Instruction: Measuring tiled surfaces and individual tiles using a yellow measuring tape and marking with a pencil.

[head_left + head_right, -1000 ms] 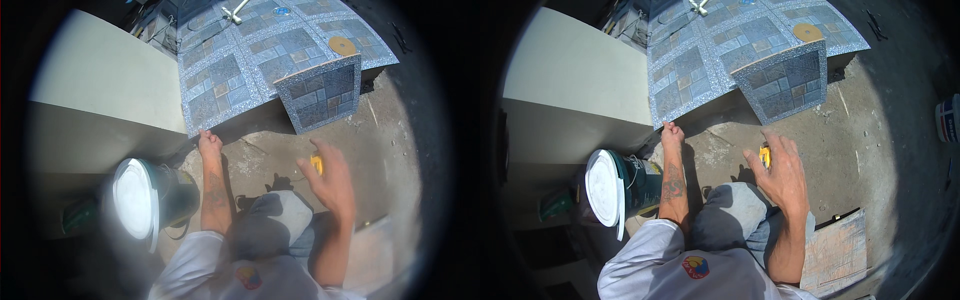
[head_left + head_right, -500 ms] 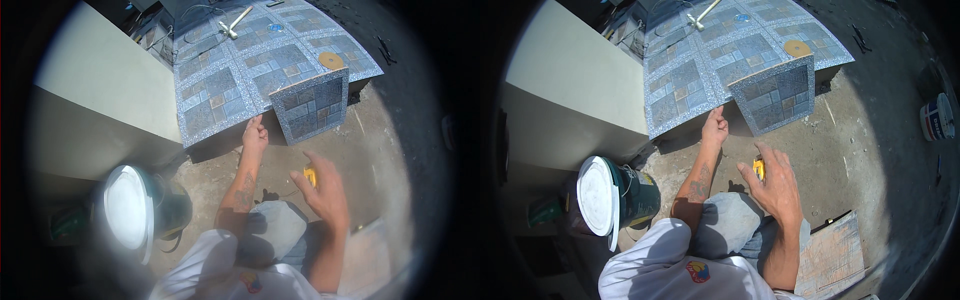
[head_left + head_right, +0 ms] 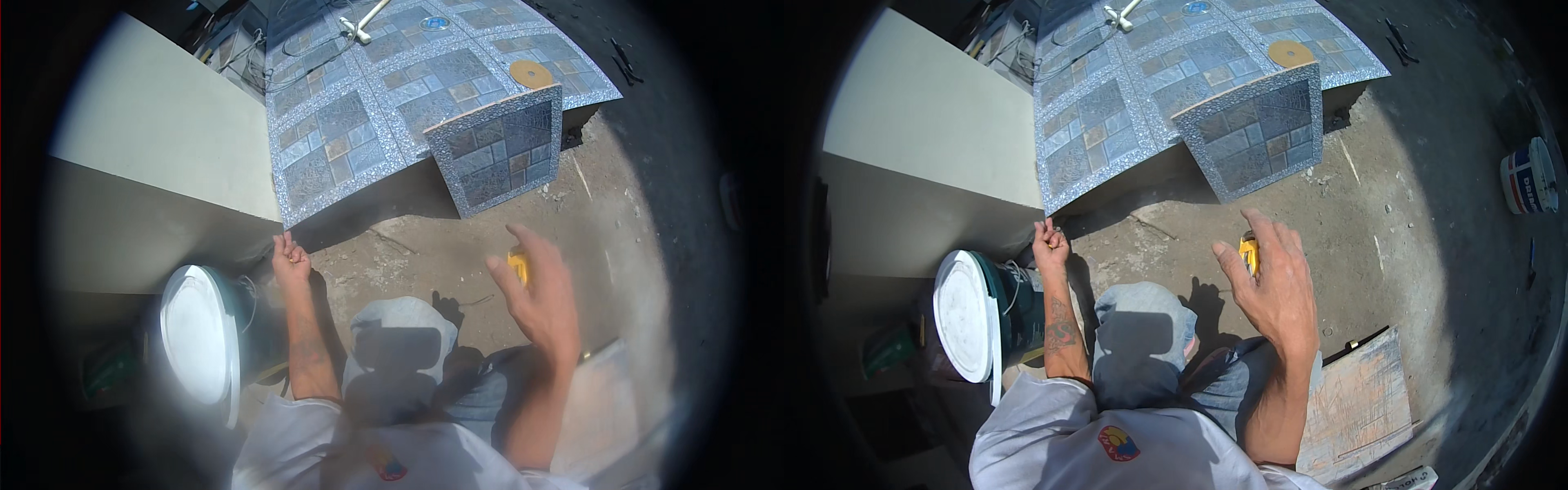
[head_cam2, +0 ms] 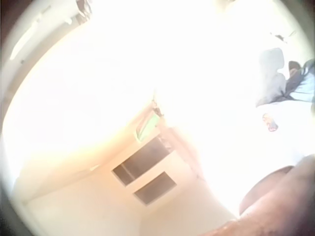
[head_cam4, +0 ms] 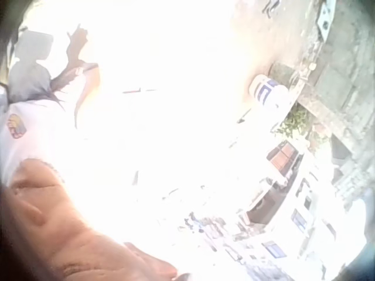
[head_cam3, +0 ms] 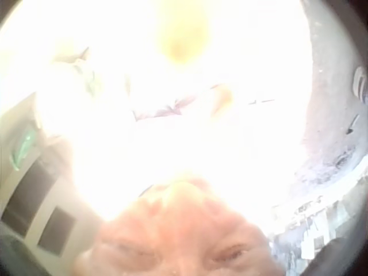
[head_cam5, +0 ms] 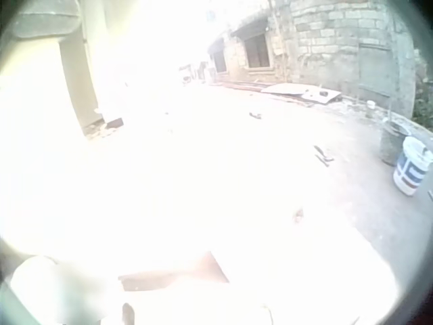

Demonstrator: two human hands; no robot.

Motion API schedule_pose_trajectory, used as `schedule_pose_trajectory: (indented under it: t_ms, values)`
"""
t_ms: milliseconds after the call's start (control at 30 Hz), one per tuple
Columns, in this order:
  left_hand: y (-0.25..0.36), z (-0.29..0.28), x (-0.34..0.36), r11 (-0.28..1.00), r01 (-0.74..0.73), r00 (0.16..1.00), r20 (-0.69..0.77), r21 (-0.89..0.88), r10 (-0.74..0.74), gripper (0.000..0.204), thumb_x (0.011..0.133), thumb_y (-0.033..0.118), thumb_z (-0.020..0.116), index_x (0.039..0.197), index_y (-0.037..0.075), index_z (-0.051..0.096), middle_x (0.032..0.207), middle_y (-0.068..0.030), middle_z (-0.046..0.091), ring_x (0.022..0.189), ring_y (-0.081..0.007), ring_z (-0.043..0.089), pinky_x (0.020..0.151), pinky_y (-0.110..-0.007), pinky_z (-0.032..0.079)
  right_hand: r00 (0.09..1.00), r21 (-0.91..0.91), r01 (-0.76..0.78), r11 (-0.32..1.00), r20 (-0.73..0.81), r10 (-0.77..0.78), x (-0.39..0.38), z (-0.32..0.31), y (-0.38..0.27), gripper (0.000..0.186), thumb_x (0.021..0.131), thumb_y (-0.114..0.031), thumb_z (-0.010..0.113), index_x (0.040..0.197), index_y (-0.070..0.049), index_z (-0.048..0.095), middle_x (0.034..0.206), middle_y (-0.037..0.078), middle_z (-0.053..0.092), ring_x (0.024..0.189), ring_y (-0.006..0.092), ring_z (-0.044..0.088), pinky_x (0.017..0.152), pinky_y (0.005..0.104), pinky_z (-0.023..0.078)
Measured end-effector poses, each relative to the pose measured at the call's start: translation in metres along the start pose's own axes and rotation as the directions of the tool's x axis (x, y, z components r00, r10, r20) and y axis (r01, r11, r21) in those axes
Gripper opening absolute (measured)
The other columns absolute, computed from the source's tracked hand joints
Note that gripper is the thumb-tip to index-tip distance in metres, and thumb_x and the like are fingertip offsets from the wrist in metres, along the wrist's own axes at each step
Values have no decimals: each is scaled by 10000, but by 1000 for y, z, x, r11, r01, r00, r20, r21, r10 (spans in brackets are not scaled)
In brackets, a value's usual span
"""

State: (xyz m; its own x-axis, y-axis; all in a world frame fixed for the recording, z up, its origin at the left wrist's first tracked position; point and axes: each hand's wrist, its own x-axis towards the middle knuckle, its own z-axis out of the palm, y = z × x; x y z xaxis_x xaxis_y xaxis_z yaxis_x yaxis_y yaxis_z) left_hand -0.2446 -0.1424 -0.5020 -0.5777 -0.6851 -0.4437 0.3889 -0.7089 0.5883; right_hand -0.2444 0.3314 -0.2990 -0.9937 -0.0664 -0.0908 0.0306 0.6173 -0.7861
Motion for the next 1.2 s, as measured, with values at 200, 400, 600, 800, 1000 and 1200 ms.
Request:
schedule_pose_trajectory:
  t_ms: [200, 400, 600, 800, 1000, 1200]
  values:
    - [-116, 22, -78, 724, 266, 944, -21, 636, -329, 324, 981, 327, 614, 966, 6, 570, 1042, -147, 633, 559, -85, 469, 422, -198, 332, 999, 48, 49, 998, -3, -49, 13, 10, -5, 456, 919, -287, 638, 1257, 16, 594, 1049, 209, 629, 991, 345, 581, 891, 437, 466]
    - [-208, -28, -143, -352, -590, 514, 2, 727, -858, 281, 944, 283, 630, 961, 6, 673, 809, -135, 682, 704, -205, 632, 640, -357, 493, 987, 133, -41, 990, -152, 61, 13, 9, 4, 400, 943, -280, 609, 1219, 9, 587, 1044, 216, 632, 961, 304, 610, 894, 387, 461]
    - [-212, -3, -152, -497, -402, 528, -248, 769, -812, 341, 939, 359, 598, 1174, 128, 685, 862, -133, 705, 782, -278, 665, 733, -396, 502, 948, 291, 28, 956, -310, 66, 11, -2, 18, 381, 978, -298, 571, 1183, 21, 605, 1061, 164, 644, 948, 226, 608, 866, 350, 464]
    - [-187, -10, -142, -298, -567, 613, 153, 768, -775, 411, 906, 376, 661, 688, 29, 642, 581, -54, 605, 527, -142, 569, 499, -332, 420, 943, 359, 45, 932, -324, 80, 14, 2, 2, 303, 1003, -258, 559, 1025, 13, 693, 964, 127, 624, 899, 232, 607, 818, 358, 465]
    - [-199, -13, -146, -392, -466, 571, -69, 793, -818, 330, 903, 319, 665, 828, 0, 706, 657, -59, 644, 548, -141, 587, 537, -331, 457, 910, 468, -22, 884, -356, 211, 6, -6, 4, 341, 996, -311, 579, 938, 3, 700, 949, 100, 612, 864, 190, 586, 794, 345, 455]
    - [-214, -30, -107, -274, -691, 662, 432, 669, -612, 336, 883, 131, 574, 1181, -12, 636, 1174, -242, 630, 1115, -385, 597, 969, -417, 458, 883, 521, -56, 852, -372, 286, -11, -22, 3, 346, 983, -331, 600, 913, -9, 704, 958, 85, 611, 857, 178, 578, 796, 335, 452]
